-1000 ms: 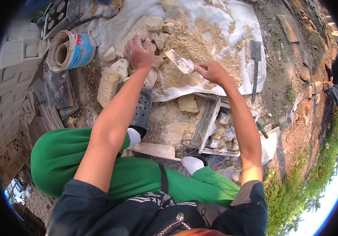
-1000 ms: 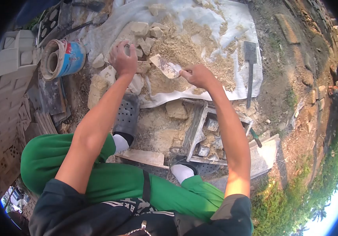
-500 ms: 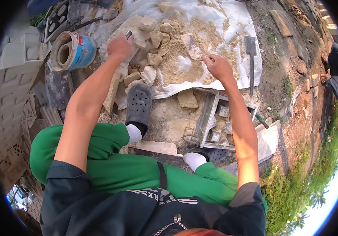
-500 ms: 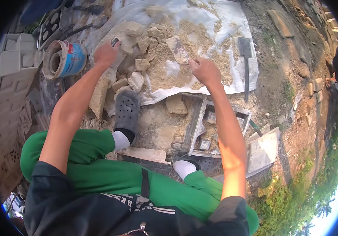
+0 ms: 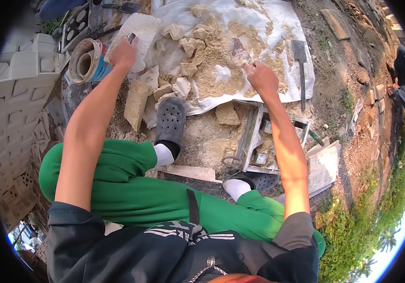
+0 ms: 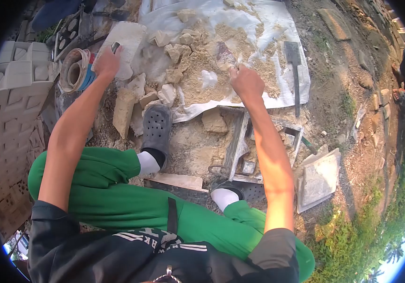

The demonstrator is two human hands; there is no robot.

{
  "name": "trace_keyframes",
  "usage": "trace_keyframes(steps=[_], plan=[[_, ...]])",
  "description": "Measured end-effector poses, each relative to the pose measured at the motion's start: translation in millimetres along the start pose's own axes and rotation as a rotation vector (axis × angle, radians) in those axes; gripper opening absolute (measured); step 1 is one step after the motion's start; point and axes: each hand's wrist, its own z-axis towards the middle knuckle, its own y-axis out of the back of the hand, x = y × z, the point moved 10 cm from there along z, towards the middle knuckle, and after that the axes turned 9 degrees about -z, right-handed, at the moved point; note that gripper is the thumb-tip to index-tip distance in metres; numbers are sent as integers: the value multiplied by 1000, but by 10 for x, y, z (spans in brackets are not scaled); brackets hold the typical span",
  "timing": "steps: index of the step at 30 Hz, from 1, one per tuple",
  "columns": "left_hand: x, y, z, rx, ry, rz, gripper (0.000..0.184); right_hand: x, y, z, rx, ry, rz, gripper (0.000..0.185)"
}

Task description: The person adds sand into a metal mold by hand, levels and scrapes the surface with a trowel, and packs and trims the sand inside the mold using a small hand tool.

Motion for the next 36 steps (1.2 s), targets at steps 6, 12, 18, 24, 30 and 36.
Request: trace_keyframes(steps=[6,12,18,24,30,36], plan=[[349,-685,-425,51,220,-204,56,-289,-72,107,-50,-97,55,41],[-481,5,-754,-612,-261,-181,48,-337,-186,279,44,-37,113,41],[-1885,-1075,-648,242,-700,-312,39,-114,-284,159,59,-130,393,43],[-2215,-1602,-389,266,-934,96,48,-231,-308,67,63,-195,452,45],[-1922,-1341,-297,271,-981,300,53,-214,-301,74,56,-177,437,48],[-1970,-1617,-442,443,-937,378,67,170,-390,15,249,-108,323,44]])
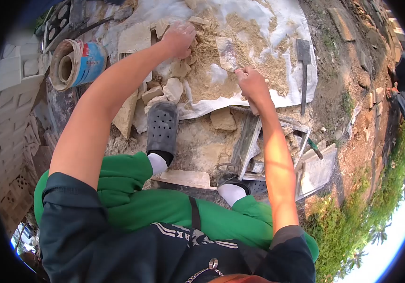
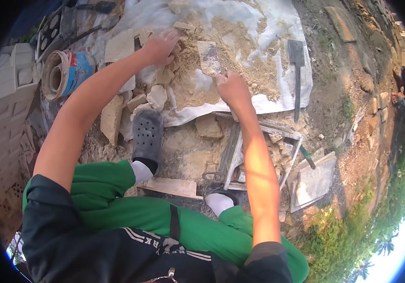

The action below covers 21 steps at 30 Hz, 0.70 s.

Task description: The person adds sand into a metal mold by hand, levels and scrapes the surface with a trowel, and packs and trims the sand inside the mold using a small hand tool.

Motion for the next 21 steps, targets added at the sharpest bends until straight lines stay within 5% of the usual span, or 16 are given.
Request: trace_keyframes(steps=[2,8,11,14,16,21], plan=[[88,36,-39,44,-47,-12,70,55,-241,-75,228,-38,236,41],[28,-126,-50,142,-35,204,81,456,-944,-100,420,9,672,38],[-21,-26,-151,80,-34,327,70,494,-1150,12,439,-16,747,40],[-67,-20,-315,256,-55,351,49,482,-1111,98,451,-65,819,40],[-102,88,-288,77,0,65,34,385,-1067,107,445,-102,850,39],[-287,-118,-376,-68,43,-357,41,178,-800,60,299,-139,822,39]])
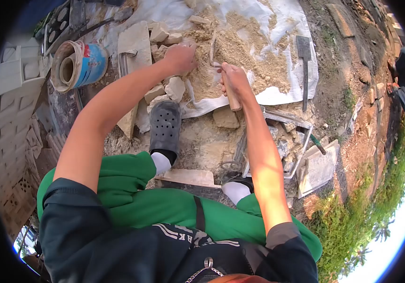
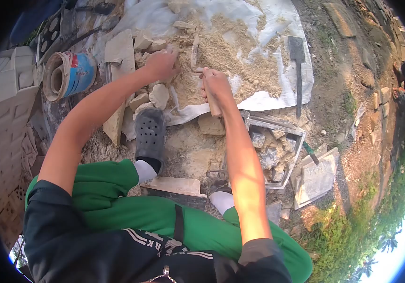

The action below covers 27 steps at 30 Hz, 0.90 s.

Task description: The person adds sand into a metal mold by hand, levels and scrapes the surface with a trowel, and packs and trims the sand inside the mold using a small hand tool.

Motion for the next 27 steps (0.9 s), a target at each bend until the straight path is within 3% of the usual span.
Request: trace_keyframes(steps=[1,9,12,14,18,19,20,22,27], plan=[[54,-44,-16,-28,78,-82,41,-12,19,-49,-18,-9,35,39],[430,146,250,-172,67,-257,51,-88,-38,-325,-117,25,-119,39],[618,502,225,-227,107,-326,48,-97,-190,-240,-7,40,-31,39],[687,727,206,-238,145,-297,46,-16,-378,-108,87,76,-199,39],[623,486,165,169,162,52,47,-100,-544,219,188,35,-99,39],[612,305,66,322,164,142,45,-56,-516,234,141,69,-177,39],[572,232,-18,325,169,142,45,-19,-496,237,95,102,-256,39],[317,290,-107,55,40,69,46,48,-432,140,0,127,-306,40],[97,-68,-465,-13,-61,3,50,65,-206,77,-185,100,-396,39]])
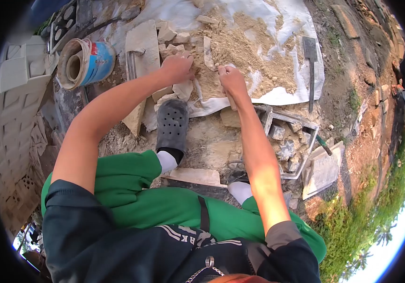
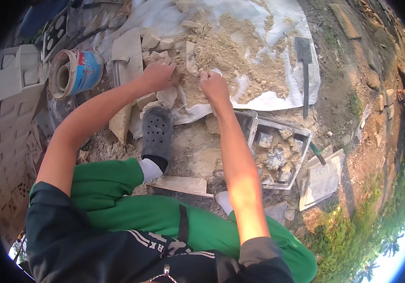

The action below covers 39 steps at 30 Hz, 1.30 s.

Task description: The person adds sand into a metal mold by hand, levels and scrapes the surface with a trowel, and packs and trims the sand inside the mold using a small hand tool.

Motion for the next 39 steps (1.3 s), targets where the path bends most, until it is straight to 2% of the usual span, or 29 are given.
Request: trace_keyframes(steps=[3,5,7,9,12,14,16,17,19,20,22,23,25,26,27,28,30,31,32,34,36,38,39], plan=[[43,39,-13,-9,10,16,51,151,-39,-58,-44,76,-13,38],[20,105,-1,30,26,39,50,215,-245,-101,73,112,31,36],[157,5,-34,315,109,198,45,171,-279,-116,87,64,68,35],[264,30,-81,343,132,228,43,185,-227,-126,106,33,106,34],[312,72,-142,351,142,242,42,90,-54,-124,54,-65,-26,37],[262,110,-109,328,121,230,43,18,56,37,-184,10,-257,42],[139,357,59,39,125,31,46,66,24,-50,-220,-27,-250,44],[104,330,159,35,121,31,46,102,29,-81,-258,-58,-242,47],[236,23,305,160,345,-170,47,102,-71,-22,-267,-51,-209,48],[160,-59,350,159,340,-170,47,70,-115,7,-268,-47,-171,48],[66,-542,157,296,739,-941,49,115,-99,-18,-224,-50,-123,46],[-38,-622,151,295,736,-942,49,120,-117,-7,-199,-29,-54,44],[-194,-902,144,108,819,-1477,48,95,-90,17,-175,-8,13,42],[-214,-1122,151,110,816,-1480,48,100,34,26,-201,60,-84,40],[-125,-1259,178,-20,794,-1399,47,114,170,37,-225,130,-182,39],[-123,-1128,140,-152,775,-1315,47,70,479,14,-378,84,-244,41],[-260,-1144,23,-140,797,-1422,47,-81,1012,-17,-627,-9,-266,47],[-210,-1019,-34,-230,784,-1246,51,-229,1196,8,-727,-59,-225,54],[-190,-870,-86,-318,766,-1068,55,-352,1250,138,-729,-53,-223,54],[-254,-664,-243,-338,816,-1039,55,-714,1248,355,-786,-177,-398,67],[-198,-508,-335,-380,845,-934,55,-746,1113,466,-798,-165,-498,69],[-105,-499,-278,-394,809,-901,54,-507,968,568,-849,119,-389,68],[-155,-444,-254,-388,764,-878,53,-432,977,502,-894,134,-412,65]])
